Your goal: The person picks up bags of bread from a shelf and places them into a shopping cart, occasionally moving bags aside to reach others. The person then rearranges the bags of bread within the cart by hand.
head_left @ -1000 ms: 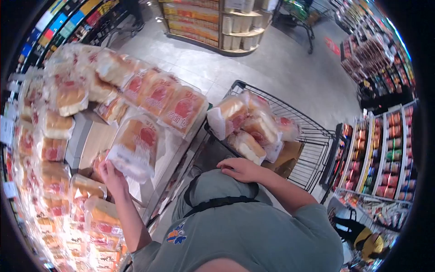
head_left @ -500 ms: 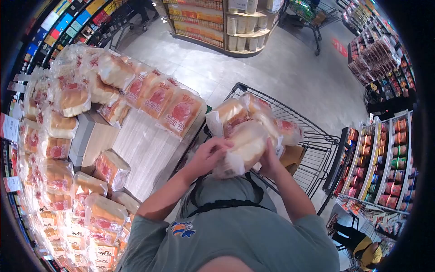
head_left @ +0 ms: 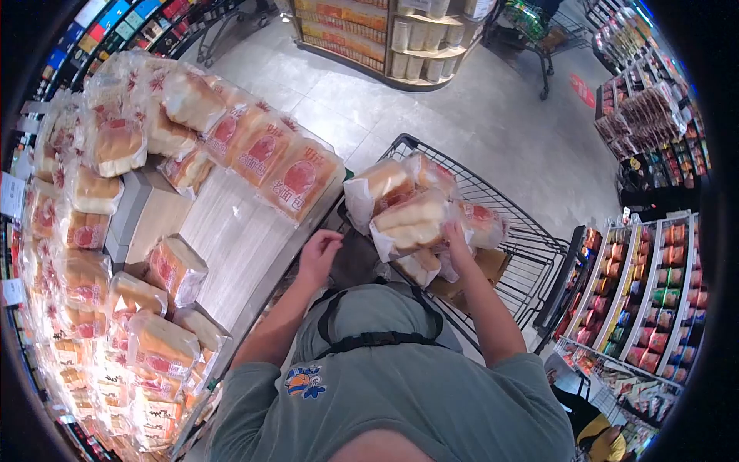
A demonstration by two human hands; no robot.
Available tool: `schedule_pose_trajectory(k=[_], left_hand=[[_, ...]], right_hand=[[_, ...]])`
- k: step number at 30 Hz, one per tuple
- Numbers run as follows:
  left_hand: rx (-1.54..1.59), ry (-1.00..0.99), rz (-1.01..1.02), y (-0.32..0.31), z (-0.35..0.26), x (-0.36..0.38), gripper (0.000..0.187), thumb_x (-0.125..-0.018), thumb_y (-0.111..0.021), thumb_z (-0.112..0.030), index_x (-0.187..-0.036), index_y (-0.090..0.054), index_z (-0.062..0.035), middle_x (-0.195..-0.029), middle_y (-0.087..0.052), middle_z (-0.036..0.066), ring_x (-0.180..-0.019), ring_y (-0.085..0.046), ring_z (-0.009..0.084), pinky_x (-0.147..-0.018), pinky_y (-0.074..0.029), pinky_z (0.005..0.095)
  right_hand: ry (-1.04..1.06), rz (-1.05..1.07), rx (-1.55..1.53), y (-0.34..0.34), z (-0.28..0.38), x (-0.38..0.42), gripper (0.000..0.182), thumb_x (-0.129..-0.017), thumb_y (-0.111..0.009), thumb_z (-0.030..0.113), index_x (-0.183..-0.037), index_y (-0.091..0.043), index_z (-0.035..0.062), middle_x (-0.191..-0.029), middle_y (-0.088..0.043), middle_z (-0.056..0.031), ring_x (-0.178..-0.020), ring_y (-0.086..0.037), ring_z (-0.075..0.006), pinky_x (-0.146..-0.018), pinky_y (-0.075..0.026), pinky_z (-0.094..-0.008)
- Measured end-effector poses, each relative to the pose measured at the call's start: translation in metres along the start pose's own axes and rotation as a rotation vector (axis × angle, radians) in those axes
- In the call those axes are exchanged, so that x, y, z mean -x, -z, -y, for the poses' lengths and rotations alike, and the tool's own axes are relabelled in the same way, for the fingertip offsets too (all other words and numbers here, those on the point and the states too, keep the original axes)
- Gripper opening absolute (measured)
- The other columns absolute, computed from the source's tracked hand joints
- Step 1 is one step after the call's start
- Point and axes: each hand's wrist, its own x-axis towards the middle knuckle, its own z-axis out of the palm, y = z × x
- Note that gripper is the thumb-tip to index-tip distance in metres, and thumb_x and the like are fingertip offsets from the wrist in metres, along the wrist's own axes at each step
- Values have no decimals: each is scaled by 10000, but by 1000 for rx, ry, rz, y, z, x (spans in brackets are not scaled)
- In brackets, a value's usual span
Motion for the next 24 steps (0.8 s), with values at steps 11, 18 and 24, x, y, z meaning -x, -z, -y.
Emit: schedule_pose_trajectory(k=[11, 18, 24], left_hand=[[-962, -136, -910, 270, -10, 127, 320, -857, -635, -106, -1156, -563, -17, -1082, -596, 137, -1007, -575, 247, -881, -466, 347], [-1546, 265, -762, 298, -10, 131, 617, -739, -692, -106, -1330, -528, -174, -1457, -376, 162, -1355, -344, 331, -1094, -292, 521], [-1442, 112, -850, 311, 17, 99, 485, -735, -709, -117, -1202, -630, -221, -1431, -403, 176, -1320, -382, 350, -1087, -304, 502]], right_hand=[[301, -185, -69, 79, -3, -41, 478, -993, -463, 366, -1380, -378, 99, -1296, -471, -123, -1197, -468, -245, -984, -422, -389], [599, -239, 505, 9, 36, -23, 447, -964, -554, 267, -1309, -421, 15, -1172, -501, -131, -1014, -527, -188, -894, -444, -304], [604, -251, 656, -18, 43, 4, 454, -947, -577, 238, -1303, -426, 0, -1150, -488, -135, -1045, -496, -216, -951, -403, -349]])
